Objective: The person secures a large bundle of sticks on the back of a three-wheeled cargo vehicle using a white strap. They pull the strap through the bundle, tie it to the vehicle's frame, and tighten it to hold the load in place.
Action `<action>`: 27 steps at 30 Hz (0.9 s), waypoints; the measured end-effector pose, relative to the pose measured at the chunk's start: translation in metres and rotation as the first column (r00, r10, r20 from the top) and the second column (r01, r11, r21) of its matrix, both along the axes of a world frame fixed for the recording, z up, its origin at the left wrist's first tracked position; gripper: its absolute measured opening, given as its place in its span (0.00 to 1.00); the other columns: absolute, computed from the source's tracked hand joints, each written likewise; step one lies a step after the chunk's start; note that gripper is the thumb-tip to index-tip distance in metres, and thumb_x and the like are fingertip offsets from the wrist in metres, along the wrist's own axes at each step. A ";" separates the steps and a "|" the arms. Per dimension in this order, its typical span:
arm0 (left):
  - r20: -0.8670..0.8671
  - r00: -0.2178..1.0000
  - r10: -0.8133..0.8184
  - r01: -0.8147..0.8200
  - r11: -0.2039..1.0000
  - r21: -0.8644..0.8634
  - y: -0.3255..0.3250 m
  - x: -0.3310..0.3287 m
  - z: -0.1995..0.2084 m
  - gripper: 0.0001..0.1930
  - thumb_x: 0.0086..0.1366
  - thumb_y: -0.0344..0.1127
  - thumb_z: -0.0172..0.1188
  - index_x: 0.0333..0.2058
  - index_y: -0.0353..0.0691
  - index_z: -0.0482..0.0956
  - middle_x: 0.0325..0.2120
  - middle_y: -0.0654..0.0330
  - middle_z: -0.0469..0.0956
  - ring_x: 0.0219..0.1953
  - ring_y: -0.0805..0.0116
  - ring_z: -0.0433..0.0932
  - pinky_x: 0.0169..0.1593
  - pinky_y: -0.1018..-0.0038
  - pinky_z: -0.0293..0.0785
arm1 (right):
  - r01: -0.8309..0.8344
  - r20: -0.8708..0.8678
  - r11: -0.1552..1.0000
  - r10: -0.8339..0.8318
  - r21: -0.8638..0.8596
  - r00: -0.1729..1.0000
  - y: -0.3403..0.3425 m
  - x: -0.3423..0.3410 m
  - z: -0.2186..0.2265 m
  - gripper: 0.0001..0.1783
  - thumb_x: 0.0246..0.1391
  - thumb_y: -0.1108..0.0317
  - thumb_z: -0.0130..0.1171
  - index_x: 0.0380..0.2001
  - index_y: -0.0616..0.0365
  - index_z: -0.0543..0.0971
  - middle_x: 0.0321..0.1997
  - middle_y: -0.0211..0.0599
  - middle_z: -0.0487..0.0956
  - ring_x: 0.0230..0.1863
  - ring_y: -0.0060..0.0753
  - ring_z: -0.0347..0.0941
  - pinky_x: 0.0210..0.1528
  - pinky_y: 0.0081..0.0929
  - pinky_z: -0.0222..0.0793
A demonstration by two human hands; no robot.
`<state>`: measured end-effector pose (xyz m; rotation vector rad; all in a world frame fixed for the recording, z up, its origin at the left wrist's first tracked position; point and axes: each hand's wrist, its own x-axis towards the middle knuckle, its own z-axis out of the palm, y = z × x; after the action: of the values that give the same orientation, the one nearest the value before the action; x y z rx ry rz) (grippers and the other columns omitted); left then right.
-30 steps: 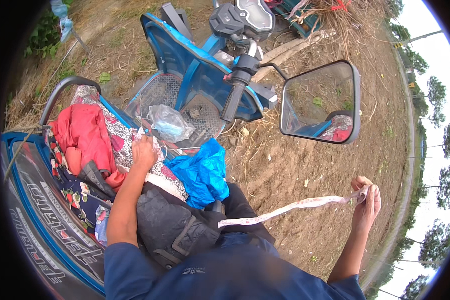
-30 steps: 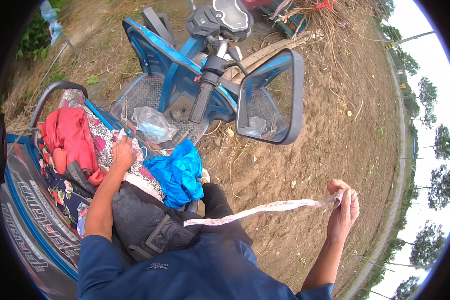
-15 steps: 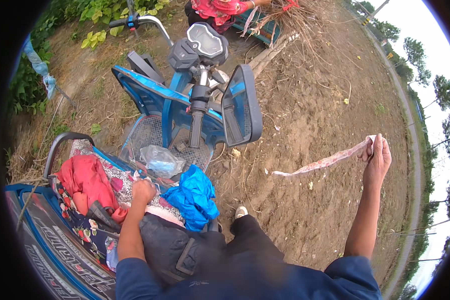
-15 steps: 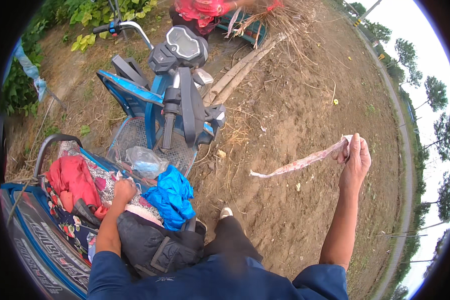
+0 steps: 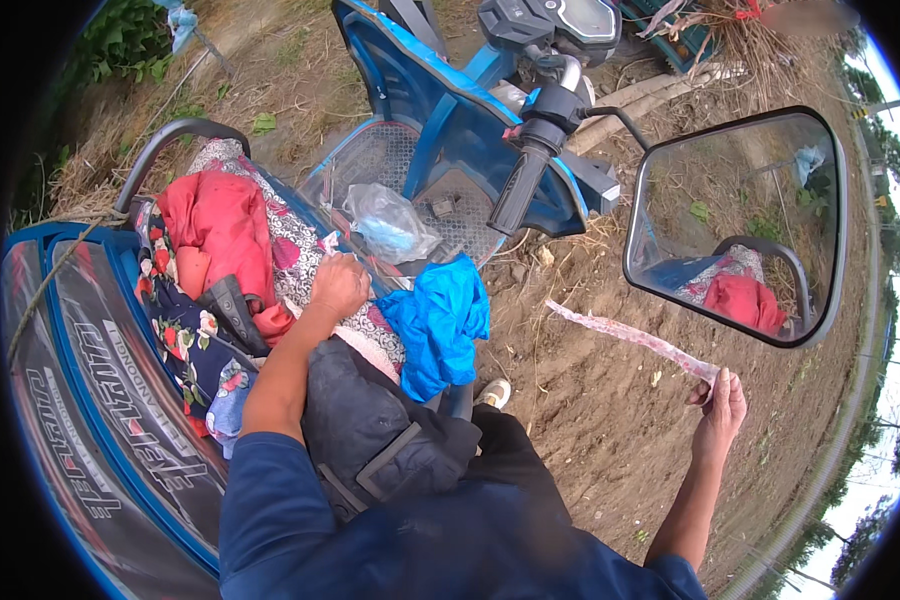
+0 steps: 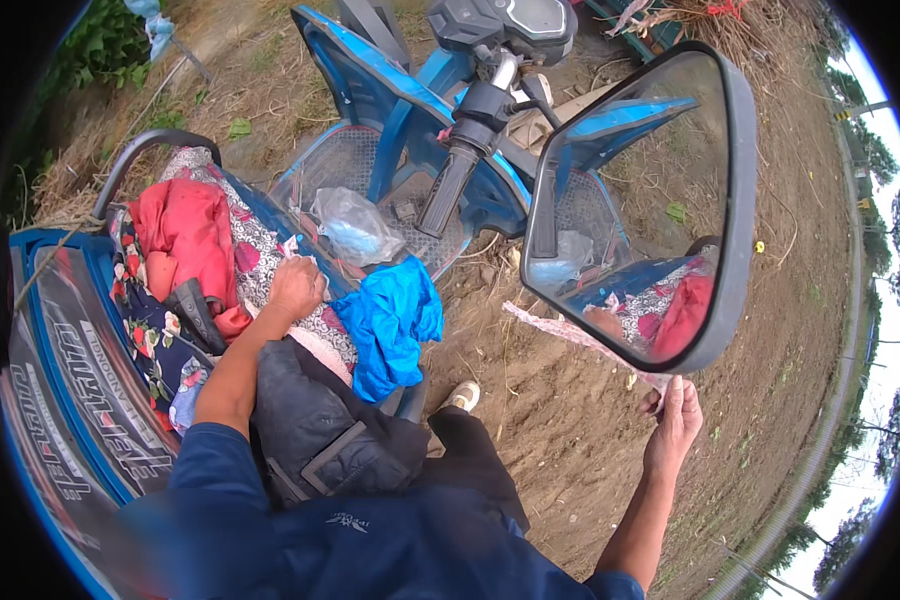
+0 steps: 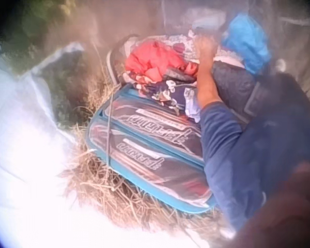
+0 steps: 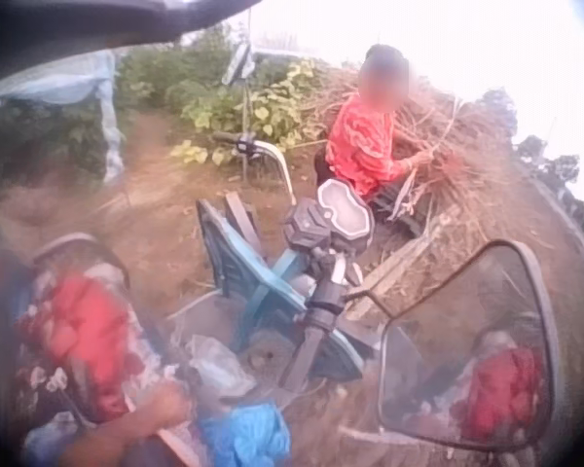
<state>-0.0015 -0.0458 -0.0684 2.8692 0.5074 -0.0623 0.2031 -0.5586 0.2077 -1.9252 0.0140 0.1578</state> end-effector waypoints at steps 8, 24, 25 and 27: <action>-0.256 0.954 -0.156 0.175 0.983 0.053 0.002 -0.003 0.025 0.16 0.58 0.42 0.51 0.18 0.43 0.82 0.22 0.54 0.81 0.31 0.57 0.79 0.46 0.62 0.67 | -0.544 -0.198 0.799 0.594 0.256 0.779 0.187 -0.069 -0.214 0.12 0.66 0.68 0.54 0.30 0.64 0.76 0.51 0.38 0.78 0.45 0.23 0.71 0.51 0.24 0.66; -0.116 0.974 -0.196 0.183 0.976 -0.120 0.001 -0.018 0.138 0.08 0.55 0.37 0.58 0.23 0.39 0.78 0.24 0.55 0.76 0.33 0.55 0.76 0.41 0.61 0.67 | -0.880 -0.288 0.395 0.903 0.263 0.320 0.446 -0.207 -0.403 0.17 0.63 0.62 0.52 0.50 0.60 0.77 0.52 0.50 0.78 0.55 0.45 0.74 0.58 0.35 0.65; -0.143 0.971 -0.190 0.175 0.978 -0.113 0.001 -0.023 0.124 0.09 0.55 0.38 0.58 0.22 0.39 0.79 0.23 0.55 0.76 0.34 0.57 0.76 0.42 0.61 0.67 | -0.897 -0.314 0.368 0.906 0.246 0.285 0.442 -0.207 -0.410 0.17 0.63 0.61 0.52 0.49 0.60 0.77 0.52 0.50 0.78 0.54 0.45 0.74 0.58 0.34 0.65; -0.194 0.965 -0.175 0.175 0.984 -0.020 0.009 -0.020 0.097 0.12 0.56 0.40 0.56 0.21 0.40 0.80 0.23 0.54 0.77 0.33 0.57 0.76 0.43 0.60 0.66 | -0.911 -0.346 0.355 0.899 0.212 0.270 0.420 -0.208 -0.419 0.17 0.63 0.61 0.53 0.49 0.61 0.77 0.51 0.50 0.79 0.54 0.45 0.74 0.58 0.34 0.66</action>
<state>-0.0213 -0.0369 0.0282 2.9136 0.2850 -0.3766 -0.0049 -0.1388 -0.2111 -1.6449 -0.8650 1.3797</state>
